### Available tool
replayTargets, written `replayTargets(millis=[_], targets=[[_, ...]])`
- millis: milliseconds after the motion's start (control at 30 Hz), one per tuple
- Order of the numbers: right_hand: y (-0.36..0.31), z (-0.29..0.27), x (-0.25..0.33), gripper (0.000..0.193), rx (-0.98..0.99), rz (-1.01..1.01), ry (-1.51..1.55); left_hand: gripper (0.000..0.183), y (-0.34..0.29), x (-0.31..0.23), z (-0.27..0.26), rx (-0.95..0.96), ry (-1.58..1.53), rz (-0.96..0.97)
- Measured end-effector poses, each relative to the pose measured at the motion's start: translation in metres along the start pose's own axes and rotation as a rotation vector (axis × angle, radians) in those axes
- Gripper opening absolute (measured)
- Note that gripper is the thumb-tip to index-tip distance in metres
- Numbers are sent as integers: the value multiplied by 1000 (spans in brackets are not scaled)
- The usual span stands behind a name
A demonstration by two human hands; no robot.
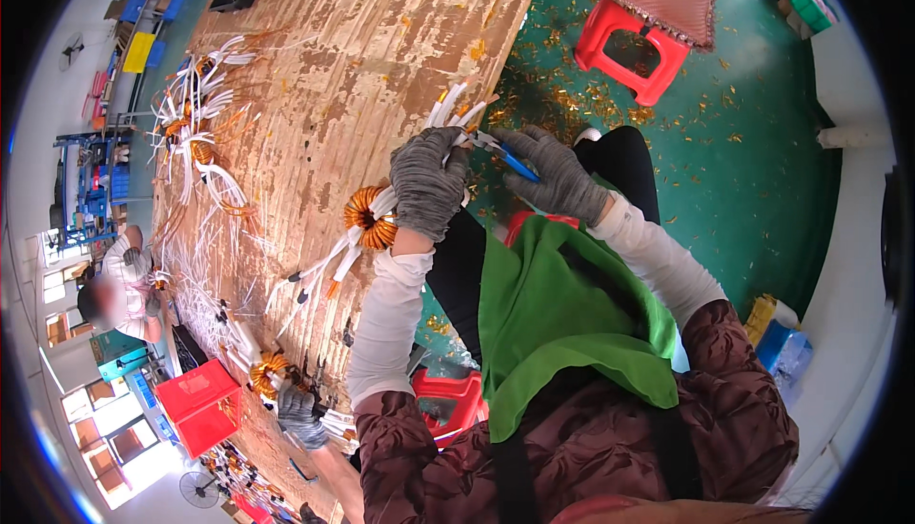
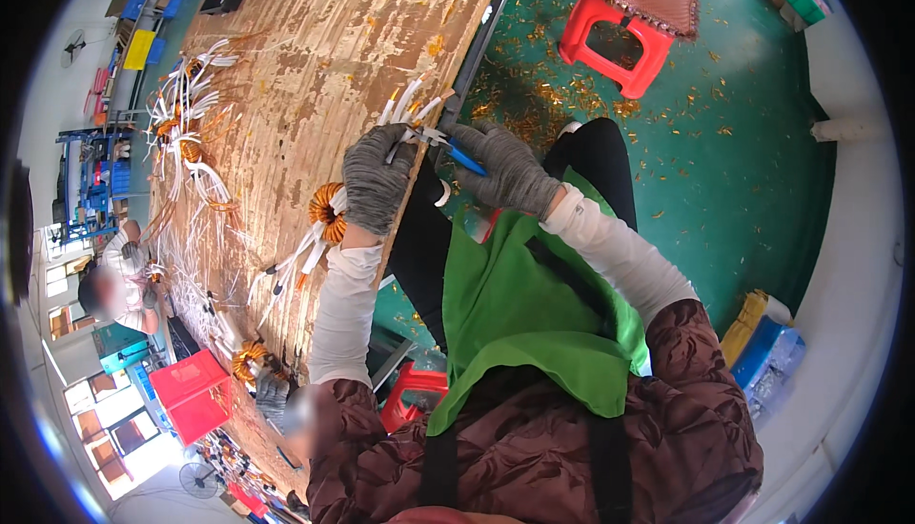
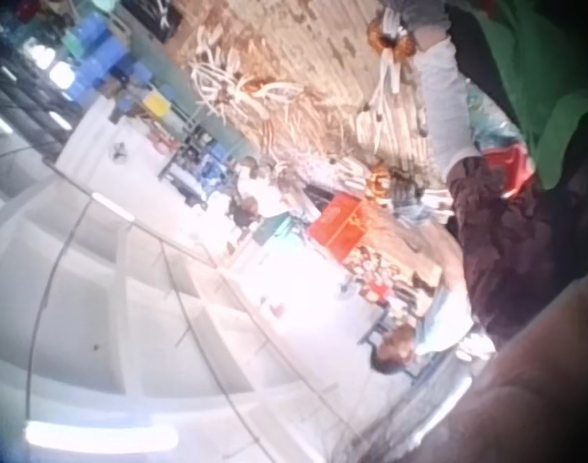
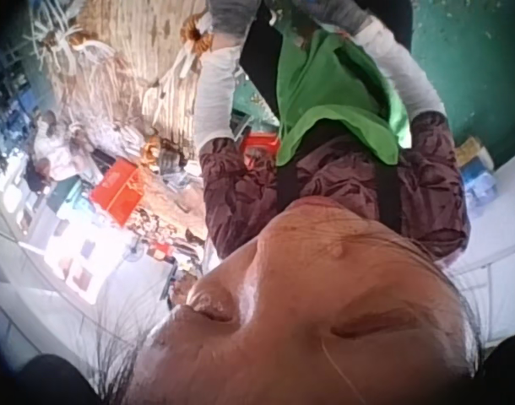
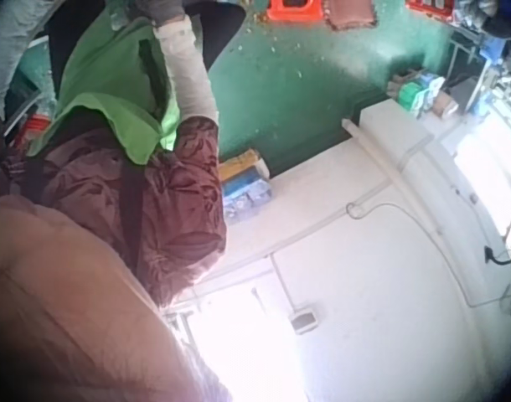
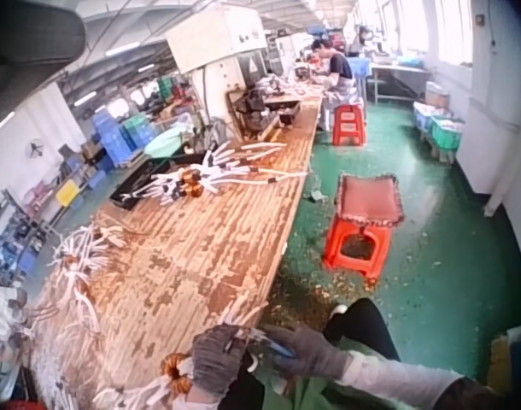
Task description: The recorder uses pliers to cut or trim white tubes attached to copper coils.
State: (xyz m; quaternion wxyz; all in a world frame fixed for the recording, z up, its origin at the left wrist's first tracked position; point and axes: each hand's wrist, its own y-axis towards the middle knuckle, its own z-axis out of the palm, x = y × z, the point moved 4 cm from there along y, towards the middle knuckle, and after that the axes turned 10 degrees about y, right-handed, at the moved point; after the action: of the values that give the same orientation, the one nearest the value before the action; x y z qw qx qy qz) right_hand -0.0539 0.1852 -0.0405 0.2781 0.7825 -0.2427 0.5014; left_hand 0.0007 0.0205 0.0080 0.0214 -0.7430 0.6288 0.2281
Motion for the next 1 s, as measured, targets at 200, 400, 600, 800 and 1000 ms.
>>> replayTargets(millis=[200, 400, 600, 800, 1000], targets=[[12, -10, 18, 52, -98, -155, -431, 18, -7, 5, 3, 15, -243, -61], [-3, 19, 5, 48, 54, 486, 791, 17, -11, 12, 14, -36, -392, -132], [12, -7, 21, 60, 1, -255, -285, 25, -1, 33, 5, 344, -783, -333], [43, -21, 15, 74, 96, -463, -565, 40, -2, 36, -3, 544, -1004, -326], [31, -13, 9, 65, 59, -304, -490, 28, -4, 32, 15, 329, -890, -233]])
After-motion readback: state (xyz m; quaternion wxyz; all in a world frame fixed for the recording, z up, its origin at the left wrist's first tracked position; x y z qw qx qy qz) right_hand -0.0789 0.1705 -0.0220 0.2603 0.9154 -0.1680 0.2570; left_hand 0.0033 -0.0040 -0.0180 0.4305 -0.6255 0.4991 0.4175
